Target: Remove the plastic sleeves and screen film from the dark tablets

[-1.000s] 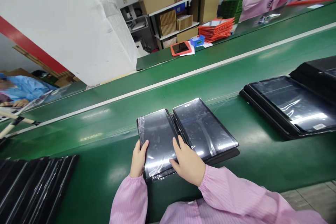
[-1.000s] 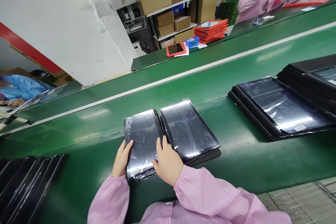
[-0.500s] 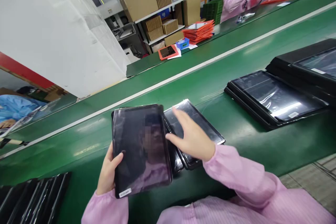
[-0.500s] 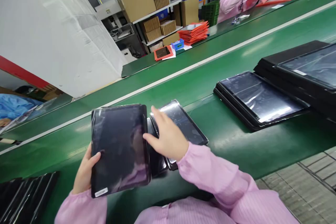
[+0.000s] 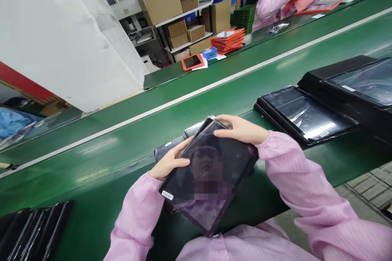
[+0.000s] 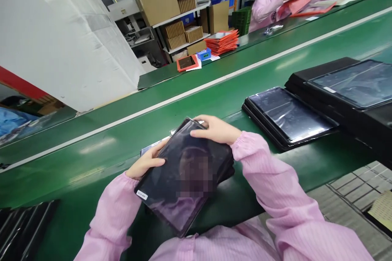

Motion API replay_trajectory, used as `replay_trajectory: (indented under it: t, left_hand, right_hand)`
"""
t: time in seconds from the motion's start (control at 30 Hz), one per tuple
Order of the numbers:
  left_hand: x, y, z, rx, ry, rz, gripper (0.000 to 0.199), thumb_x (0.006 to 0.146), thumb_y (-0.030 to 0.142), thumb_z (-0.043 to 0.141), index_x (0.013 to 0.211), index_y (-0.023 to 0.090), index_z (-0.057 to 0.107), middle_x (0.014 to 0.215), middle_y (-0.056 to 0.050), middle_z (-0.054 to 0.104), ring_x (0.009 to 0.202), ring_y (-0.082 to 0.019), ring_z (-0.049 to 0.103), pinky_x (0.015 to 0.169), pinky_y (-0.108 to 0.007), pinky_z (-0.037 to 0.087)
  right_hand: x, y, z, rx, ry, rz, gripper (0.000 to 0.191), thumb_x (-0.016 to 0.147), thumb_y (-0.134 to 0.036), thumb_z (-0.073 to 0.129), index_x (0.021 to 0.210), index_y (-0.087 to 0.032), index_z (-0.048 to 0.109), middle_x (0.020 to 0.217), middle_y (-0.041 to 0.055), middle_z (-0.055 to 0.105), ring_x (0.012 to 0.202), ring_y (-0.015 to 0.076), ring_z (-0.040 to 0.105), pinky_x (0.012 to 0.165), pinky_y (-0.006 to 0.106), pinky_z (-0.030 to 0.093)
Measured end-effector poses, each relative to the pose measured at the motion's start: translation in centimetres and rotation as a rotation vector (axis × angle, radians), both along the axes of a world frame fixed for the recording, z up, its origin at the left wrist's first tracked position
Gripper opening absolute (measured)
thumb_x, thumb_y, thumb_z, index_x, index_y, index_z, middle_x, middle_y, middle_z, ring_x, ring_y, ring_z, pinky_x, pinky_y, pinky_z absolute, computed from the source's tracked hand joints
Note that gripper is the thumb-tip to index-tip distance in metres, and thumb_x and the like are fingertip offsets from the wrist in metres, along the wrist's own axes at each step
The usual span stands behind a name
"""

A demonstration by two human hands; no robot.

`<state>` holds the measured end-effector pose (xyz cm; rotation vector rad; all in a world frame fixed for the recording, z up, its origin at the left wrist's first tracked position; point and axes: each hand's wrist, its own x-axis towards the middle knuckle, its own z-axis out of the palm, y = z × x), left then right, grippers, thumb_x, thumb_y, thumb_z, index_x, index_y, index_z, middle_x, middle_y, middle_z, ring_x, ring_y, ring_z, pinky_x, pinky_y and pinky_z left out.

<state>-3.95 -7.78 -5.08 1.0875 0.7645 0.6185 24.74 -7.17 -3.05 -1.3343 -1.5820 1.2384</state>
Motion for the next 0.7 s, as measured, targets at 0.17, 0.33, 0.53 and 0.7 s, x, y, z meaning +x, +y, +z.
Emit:
replay_trajectory:
  t: [0.17,0.33,0.53,0.7]
  left_hand:
    - [1.6,-0.8,-1.7,-0.065,-0.063,0.337,0.066,0.073,0.034,0.082,0.135,0.023,0.063,0.121,-0.007,0.073,0.097,-0.025,0.073,0.081,-0.032,0.059]
    - [1.5,0.0,-0.7,0.007,-0.072,0.421,0.066,0.070,0.033,0.083,0.131,0.020,0.064,0.107,-0.007,0.076,0.080,-0.022,0.073,0.068,-0.029,0.057]
    - [1.7,1.8,1.6,-0.015,0.035,-0.106,0.076,0.066,0.025,0.086,0.138,0.022,0.062,0.129,-0.009,0.070,0.112,-0.034,0.069,0.091,-0.037,0.056]
    - [1.7,3.5,0.6,-0.147,0.017,-0.155,0.076,0.074,0.036,0.081,0.144,0.022,0.057,0.122,-0.012,0.073,0.108,-0.035,0.071,0.092,-0.043,0.056]
  right_hand:
    - [2.7,1.1,-0.2,0.017,-0.059,-0.354,0.065,0.085,-0.038,0.074,0.140,-0.009,0.054,0.130,0.0217,0.065,0.114,0.0315,0.067,0.104,0.054,0.051]
    - [2.7,1.0,-1.3,-0.036,0.123,-0.339,0.059,0.095,-0.039,0.060,0.146,-0.011,0.049,0.133,0.0191,0.066,0.114,0.0251,0.069,0.093,0.041,0.060]
    - [1.7,0.7,1.1,-0.171,0.266,-0.092,0.059,0.070,-0.032,0.085,0.125,-0.016,0.068,0.113,0.0101,0.077,0.097,0.0255,0.074,0.084,0.037,0.062]
    - [1.2,-2.4,0.4,-0.267,0.384,-0.108,0.043,0.068,-0.033,0.083,0.106,-0.018,0.071,0.098,0.0055,0.080,0.081,0.0229,0.076,0.070,0.033,0.063]
